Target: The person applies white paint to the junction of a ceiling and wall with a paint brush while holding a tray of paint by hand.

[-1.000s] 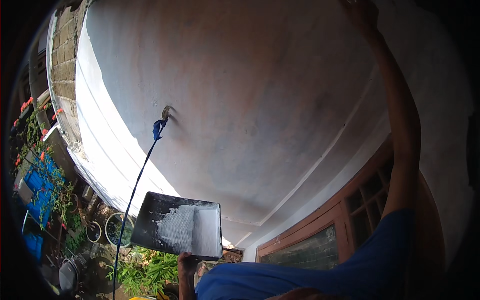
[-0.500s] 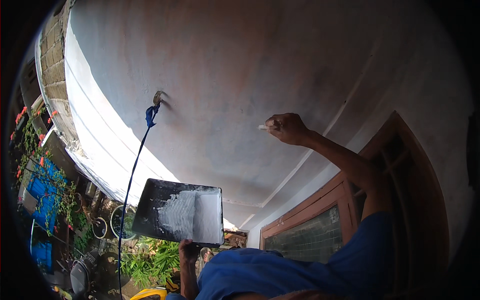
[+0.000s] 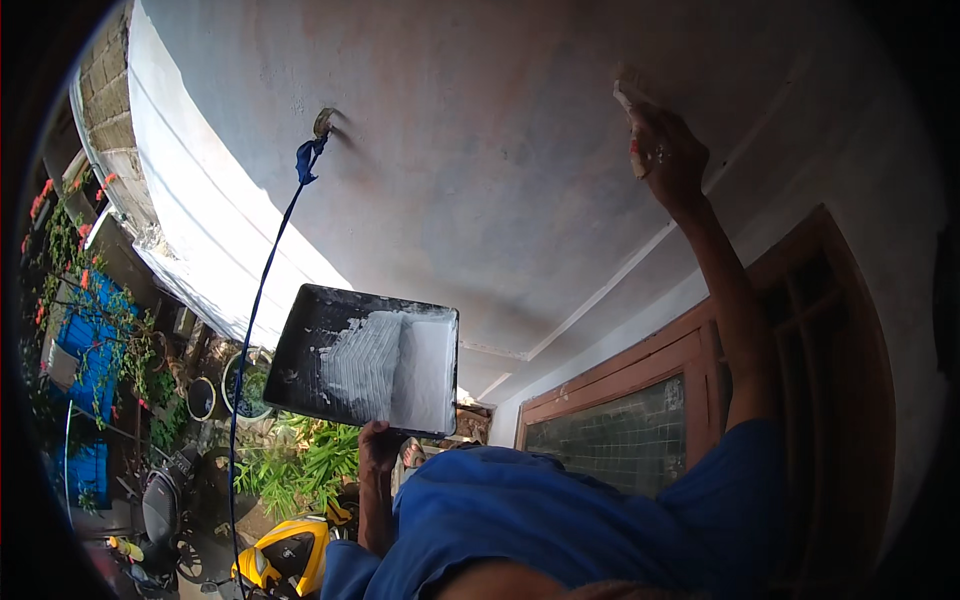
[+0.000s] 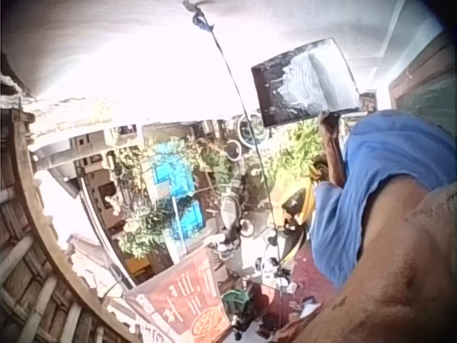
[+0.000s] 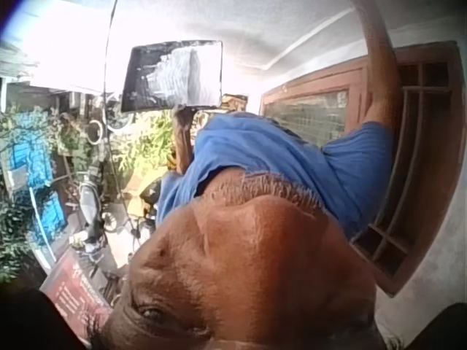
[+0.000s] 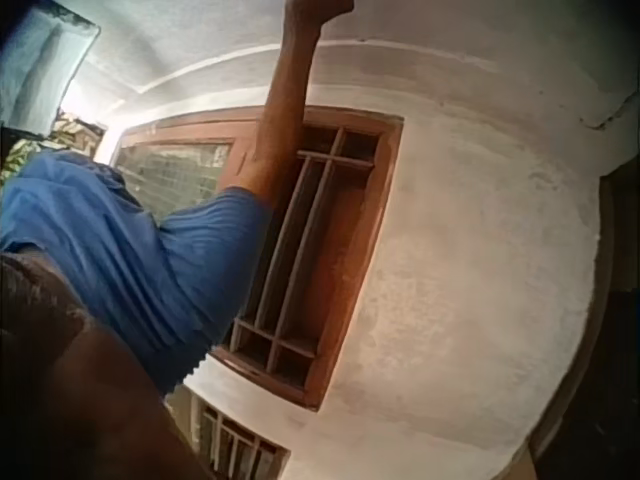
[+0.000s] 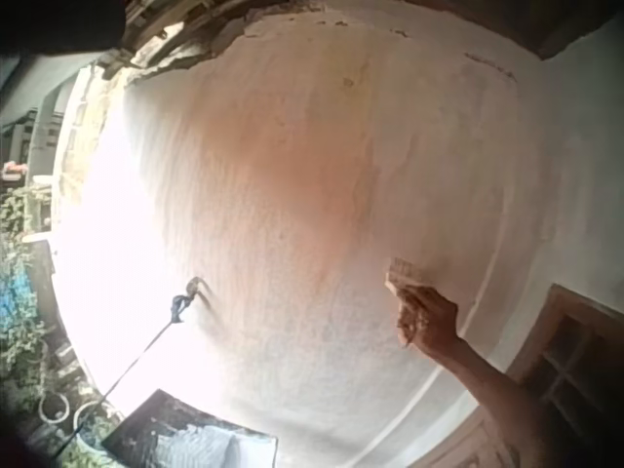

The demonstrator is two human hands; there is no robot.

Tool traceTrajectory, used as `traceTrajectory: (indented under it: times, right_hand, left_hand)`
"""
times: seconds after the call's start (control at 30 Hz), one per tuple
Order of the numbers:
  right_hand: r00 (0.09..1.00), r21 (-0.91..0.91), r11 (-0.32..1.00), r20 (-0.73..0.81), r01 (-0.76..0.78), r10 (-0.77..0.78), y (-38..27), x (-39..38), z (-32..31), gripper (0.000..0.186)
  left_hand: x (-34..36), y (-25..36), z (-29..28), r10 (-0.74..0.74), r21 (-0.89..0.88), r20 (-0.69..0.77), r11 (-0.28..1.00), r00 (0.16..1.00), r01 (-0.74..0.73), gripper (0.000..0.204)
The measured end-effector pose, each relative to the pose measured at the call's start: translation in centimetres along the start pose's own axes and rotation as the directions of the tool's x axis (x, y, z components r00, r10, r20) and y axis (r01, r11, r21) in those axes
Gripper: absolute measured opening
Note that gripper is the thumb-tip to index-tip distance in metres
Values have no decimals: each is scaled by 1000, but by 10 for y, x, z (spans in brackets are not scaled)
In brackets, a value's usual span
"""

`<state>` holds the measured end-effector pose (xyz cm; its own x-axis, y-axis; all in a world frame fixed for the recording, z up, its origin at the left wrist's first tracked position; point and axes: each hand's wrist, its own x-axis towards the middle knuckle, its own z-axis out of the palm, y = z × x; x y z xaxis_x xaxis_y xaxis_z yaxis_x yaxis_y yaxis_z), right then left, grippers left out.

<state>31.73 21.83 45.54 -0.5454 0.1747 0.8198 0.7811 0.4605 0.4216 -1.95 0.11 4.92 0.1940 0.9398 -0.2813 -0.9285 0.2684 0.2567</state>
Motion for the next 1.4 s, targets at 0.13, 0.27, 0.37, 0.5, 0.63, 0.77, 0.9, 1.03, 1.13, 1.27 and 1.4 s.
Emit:
traceTrajectory:
  times: [0.13,0.27,0.37,0.5,0.63,0.77,0.9,1.03,1.13,1.27,1.4]
  right_hand:
    - [873,335,885,466,-324,143,-73,-122,47,21]
    - [772,478,625,522,-617,362,-133,-163,71,15]
    - [644,543,351,592,-763,485,-177,-159,76,18]
    - [589,568,218,628,-794,508,-226,-158,89,23]
    - [577,500,289,673,-816,463,-263,-171,111,21]
    - [586,396,448,672,-801,453,-284,-193,132,24]
    - [532,318,466,714,-826,455,-298,-207,145,25]
    - [519,337,422,721,-842,460,-318,-210,140,26]
    - [518,330,430,724,-840,456,-325,-214,137,25]
    - [524,351,408,706,-843,477,-334,-224,138,24]
    - [505,353,377,726,-856,467,-346,-223,131,22]
  left_hand:
    - [8,-6,-14,50,4,-25,999,998,-50,38]
    - [8,-2,-23,49,23,-18,999,999,-48,31]
    - [8,0,-26,29,36,-34,999,999,-28,24]
    - [10,-3,-29,78,90,-90,993,993,-70,18]
    - [10,-5,-48,78,55,-149,996,986,-71,6]
    - [12,-13,-46,101,48,-167,994,981,-95,4]
    - [11,-14,-38,134,100,-196,988,971,-116,2]
    - [12,-16,-44,115,93,-207,991,972,-97,3]
    - [8,-15,-34,114,82,-194,992,974,-100,5]
    - [7,-13,-30,131,115,-221,988,966,-107,4]
    - [9,-15,-34,149,97,-234,987,961,-130,3]
